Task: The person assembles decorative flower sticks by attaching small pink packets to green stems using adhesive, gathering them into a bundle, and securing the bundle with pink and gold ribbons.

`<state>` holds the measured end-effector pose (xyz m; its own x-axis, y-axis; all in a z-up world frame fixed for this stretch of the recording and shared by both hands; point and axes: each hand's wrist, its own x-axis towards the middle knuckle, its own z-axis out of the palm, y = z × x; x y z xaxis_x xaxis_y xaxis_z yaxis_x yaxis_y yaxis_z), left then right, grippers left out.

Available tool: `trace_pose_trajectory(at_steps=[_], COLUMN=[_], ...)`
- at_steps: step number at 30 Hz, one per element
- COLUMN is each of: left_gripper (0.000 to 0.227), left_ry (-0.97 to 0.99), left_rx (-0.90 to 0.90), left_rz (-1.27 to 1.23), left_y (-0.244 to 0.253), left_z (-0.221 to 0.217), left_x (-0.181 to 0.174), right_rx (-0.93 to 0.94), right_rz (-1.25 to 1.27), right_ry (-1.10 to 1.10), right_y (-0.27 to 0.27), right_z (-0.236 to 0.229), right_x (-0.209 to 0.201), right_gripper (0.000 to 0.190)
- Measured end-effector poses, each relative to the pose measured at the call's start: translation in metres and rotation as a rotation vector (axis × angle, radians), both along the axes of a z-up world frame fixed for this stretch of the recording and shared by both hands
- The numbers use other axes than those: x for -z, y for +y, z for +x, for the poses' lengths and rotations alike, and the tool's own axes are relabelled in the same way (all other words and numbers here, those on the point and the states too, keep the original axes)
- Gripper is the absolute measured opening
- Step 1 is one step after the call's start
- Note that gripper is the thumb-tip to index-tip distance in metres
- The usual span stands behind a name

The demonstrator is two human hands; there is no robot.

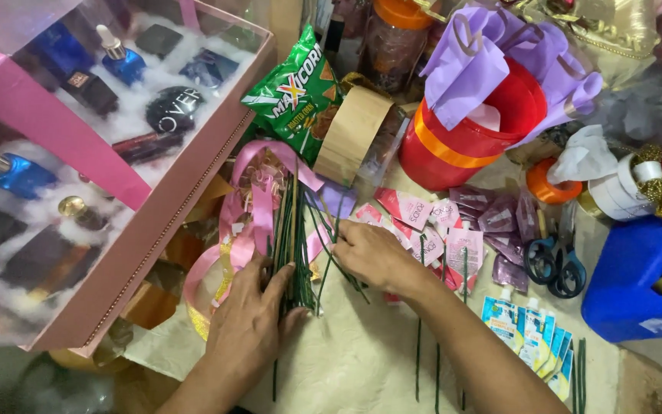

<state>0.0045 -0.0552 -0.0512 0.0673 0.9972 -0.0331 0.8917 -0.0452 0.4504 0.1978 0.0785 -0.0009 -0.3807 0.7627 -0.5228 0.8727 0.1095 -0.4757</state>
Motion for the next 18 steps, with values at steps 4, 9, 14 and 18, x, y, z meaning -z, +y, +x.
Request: trace_pose_trajectory(at_steps=[4, 9, 14, 18], left_gripper=[0.077, 0.041, 0.061, 0.044], left_ry=[0.089, -0.035, -0.561, -1.089], left_rx=[0.000, 0.034, 0.126, 0.266], left_rz=[-0.144, 0.343, -0.116, -0.442], left_y=[0.007, 0.012, 0.033, 0.039], left_z=[0.005, 0.013, 0.044, 0.072], left_x=[-0.019, -0.037, -0.071, -0.060], right_rx=[0.115, 0.207, 0.249, 0.265], right_rz=[-0.006, -0.062, -0.105, -0.084], right_ry=[0.132, 0.431, 0.346, 0.480], right_y=[0.001, -0.024, -0.052, -0.064], right_z=[0.036, 0.059, 0.051, 0.071], right_x=[0.021, -0.013, -0.059, -0.042], right_gripper=[0.021, 0.021, 0.013, 0.017])
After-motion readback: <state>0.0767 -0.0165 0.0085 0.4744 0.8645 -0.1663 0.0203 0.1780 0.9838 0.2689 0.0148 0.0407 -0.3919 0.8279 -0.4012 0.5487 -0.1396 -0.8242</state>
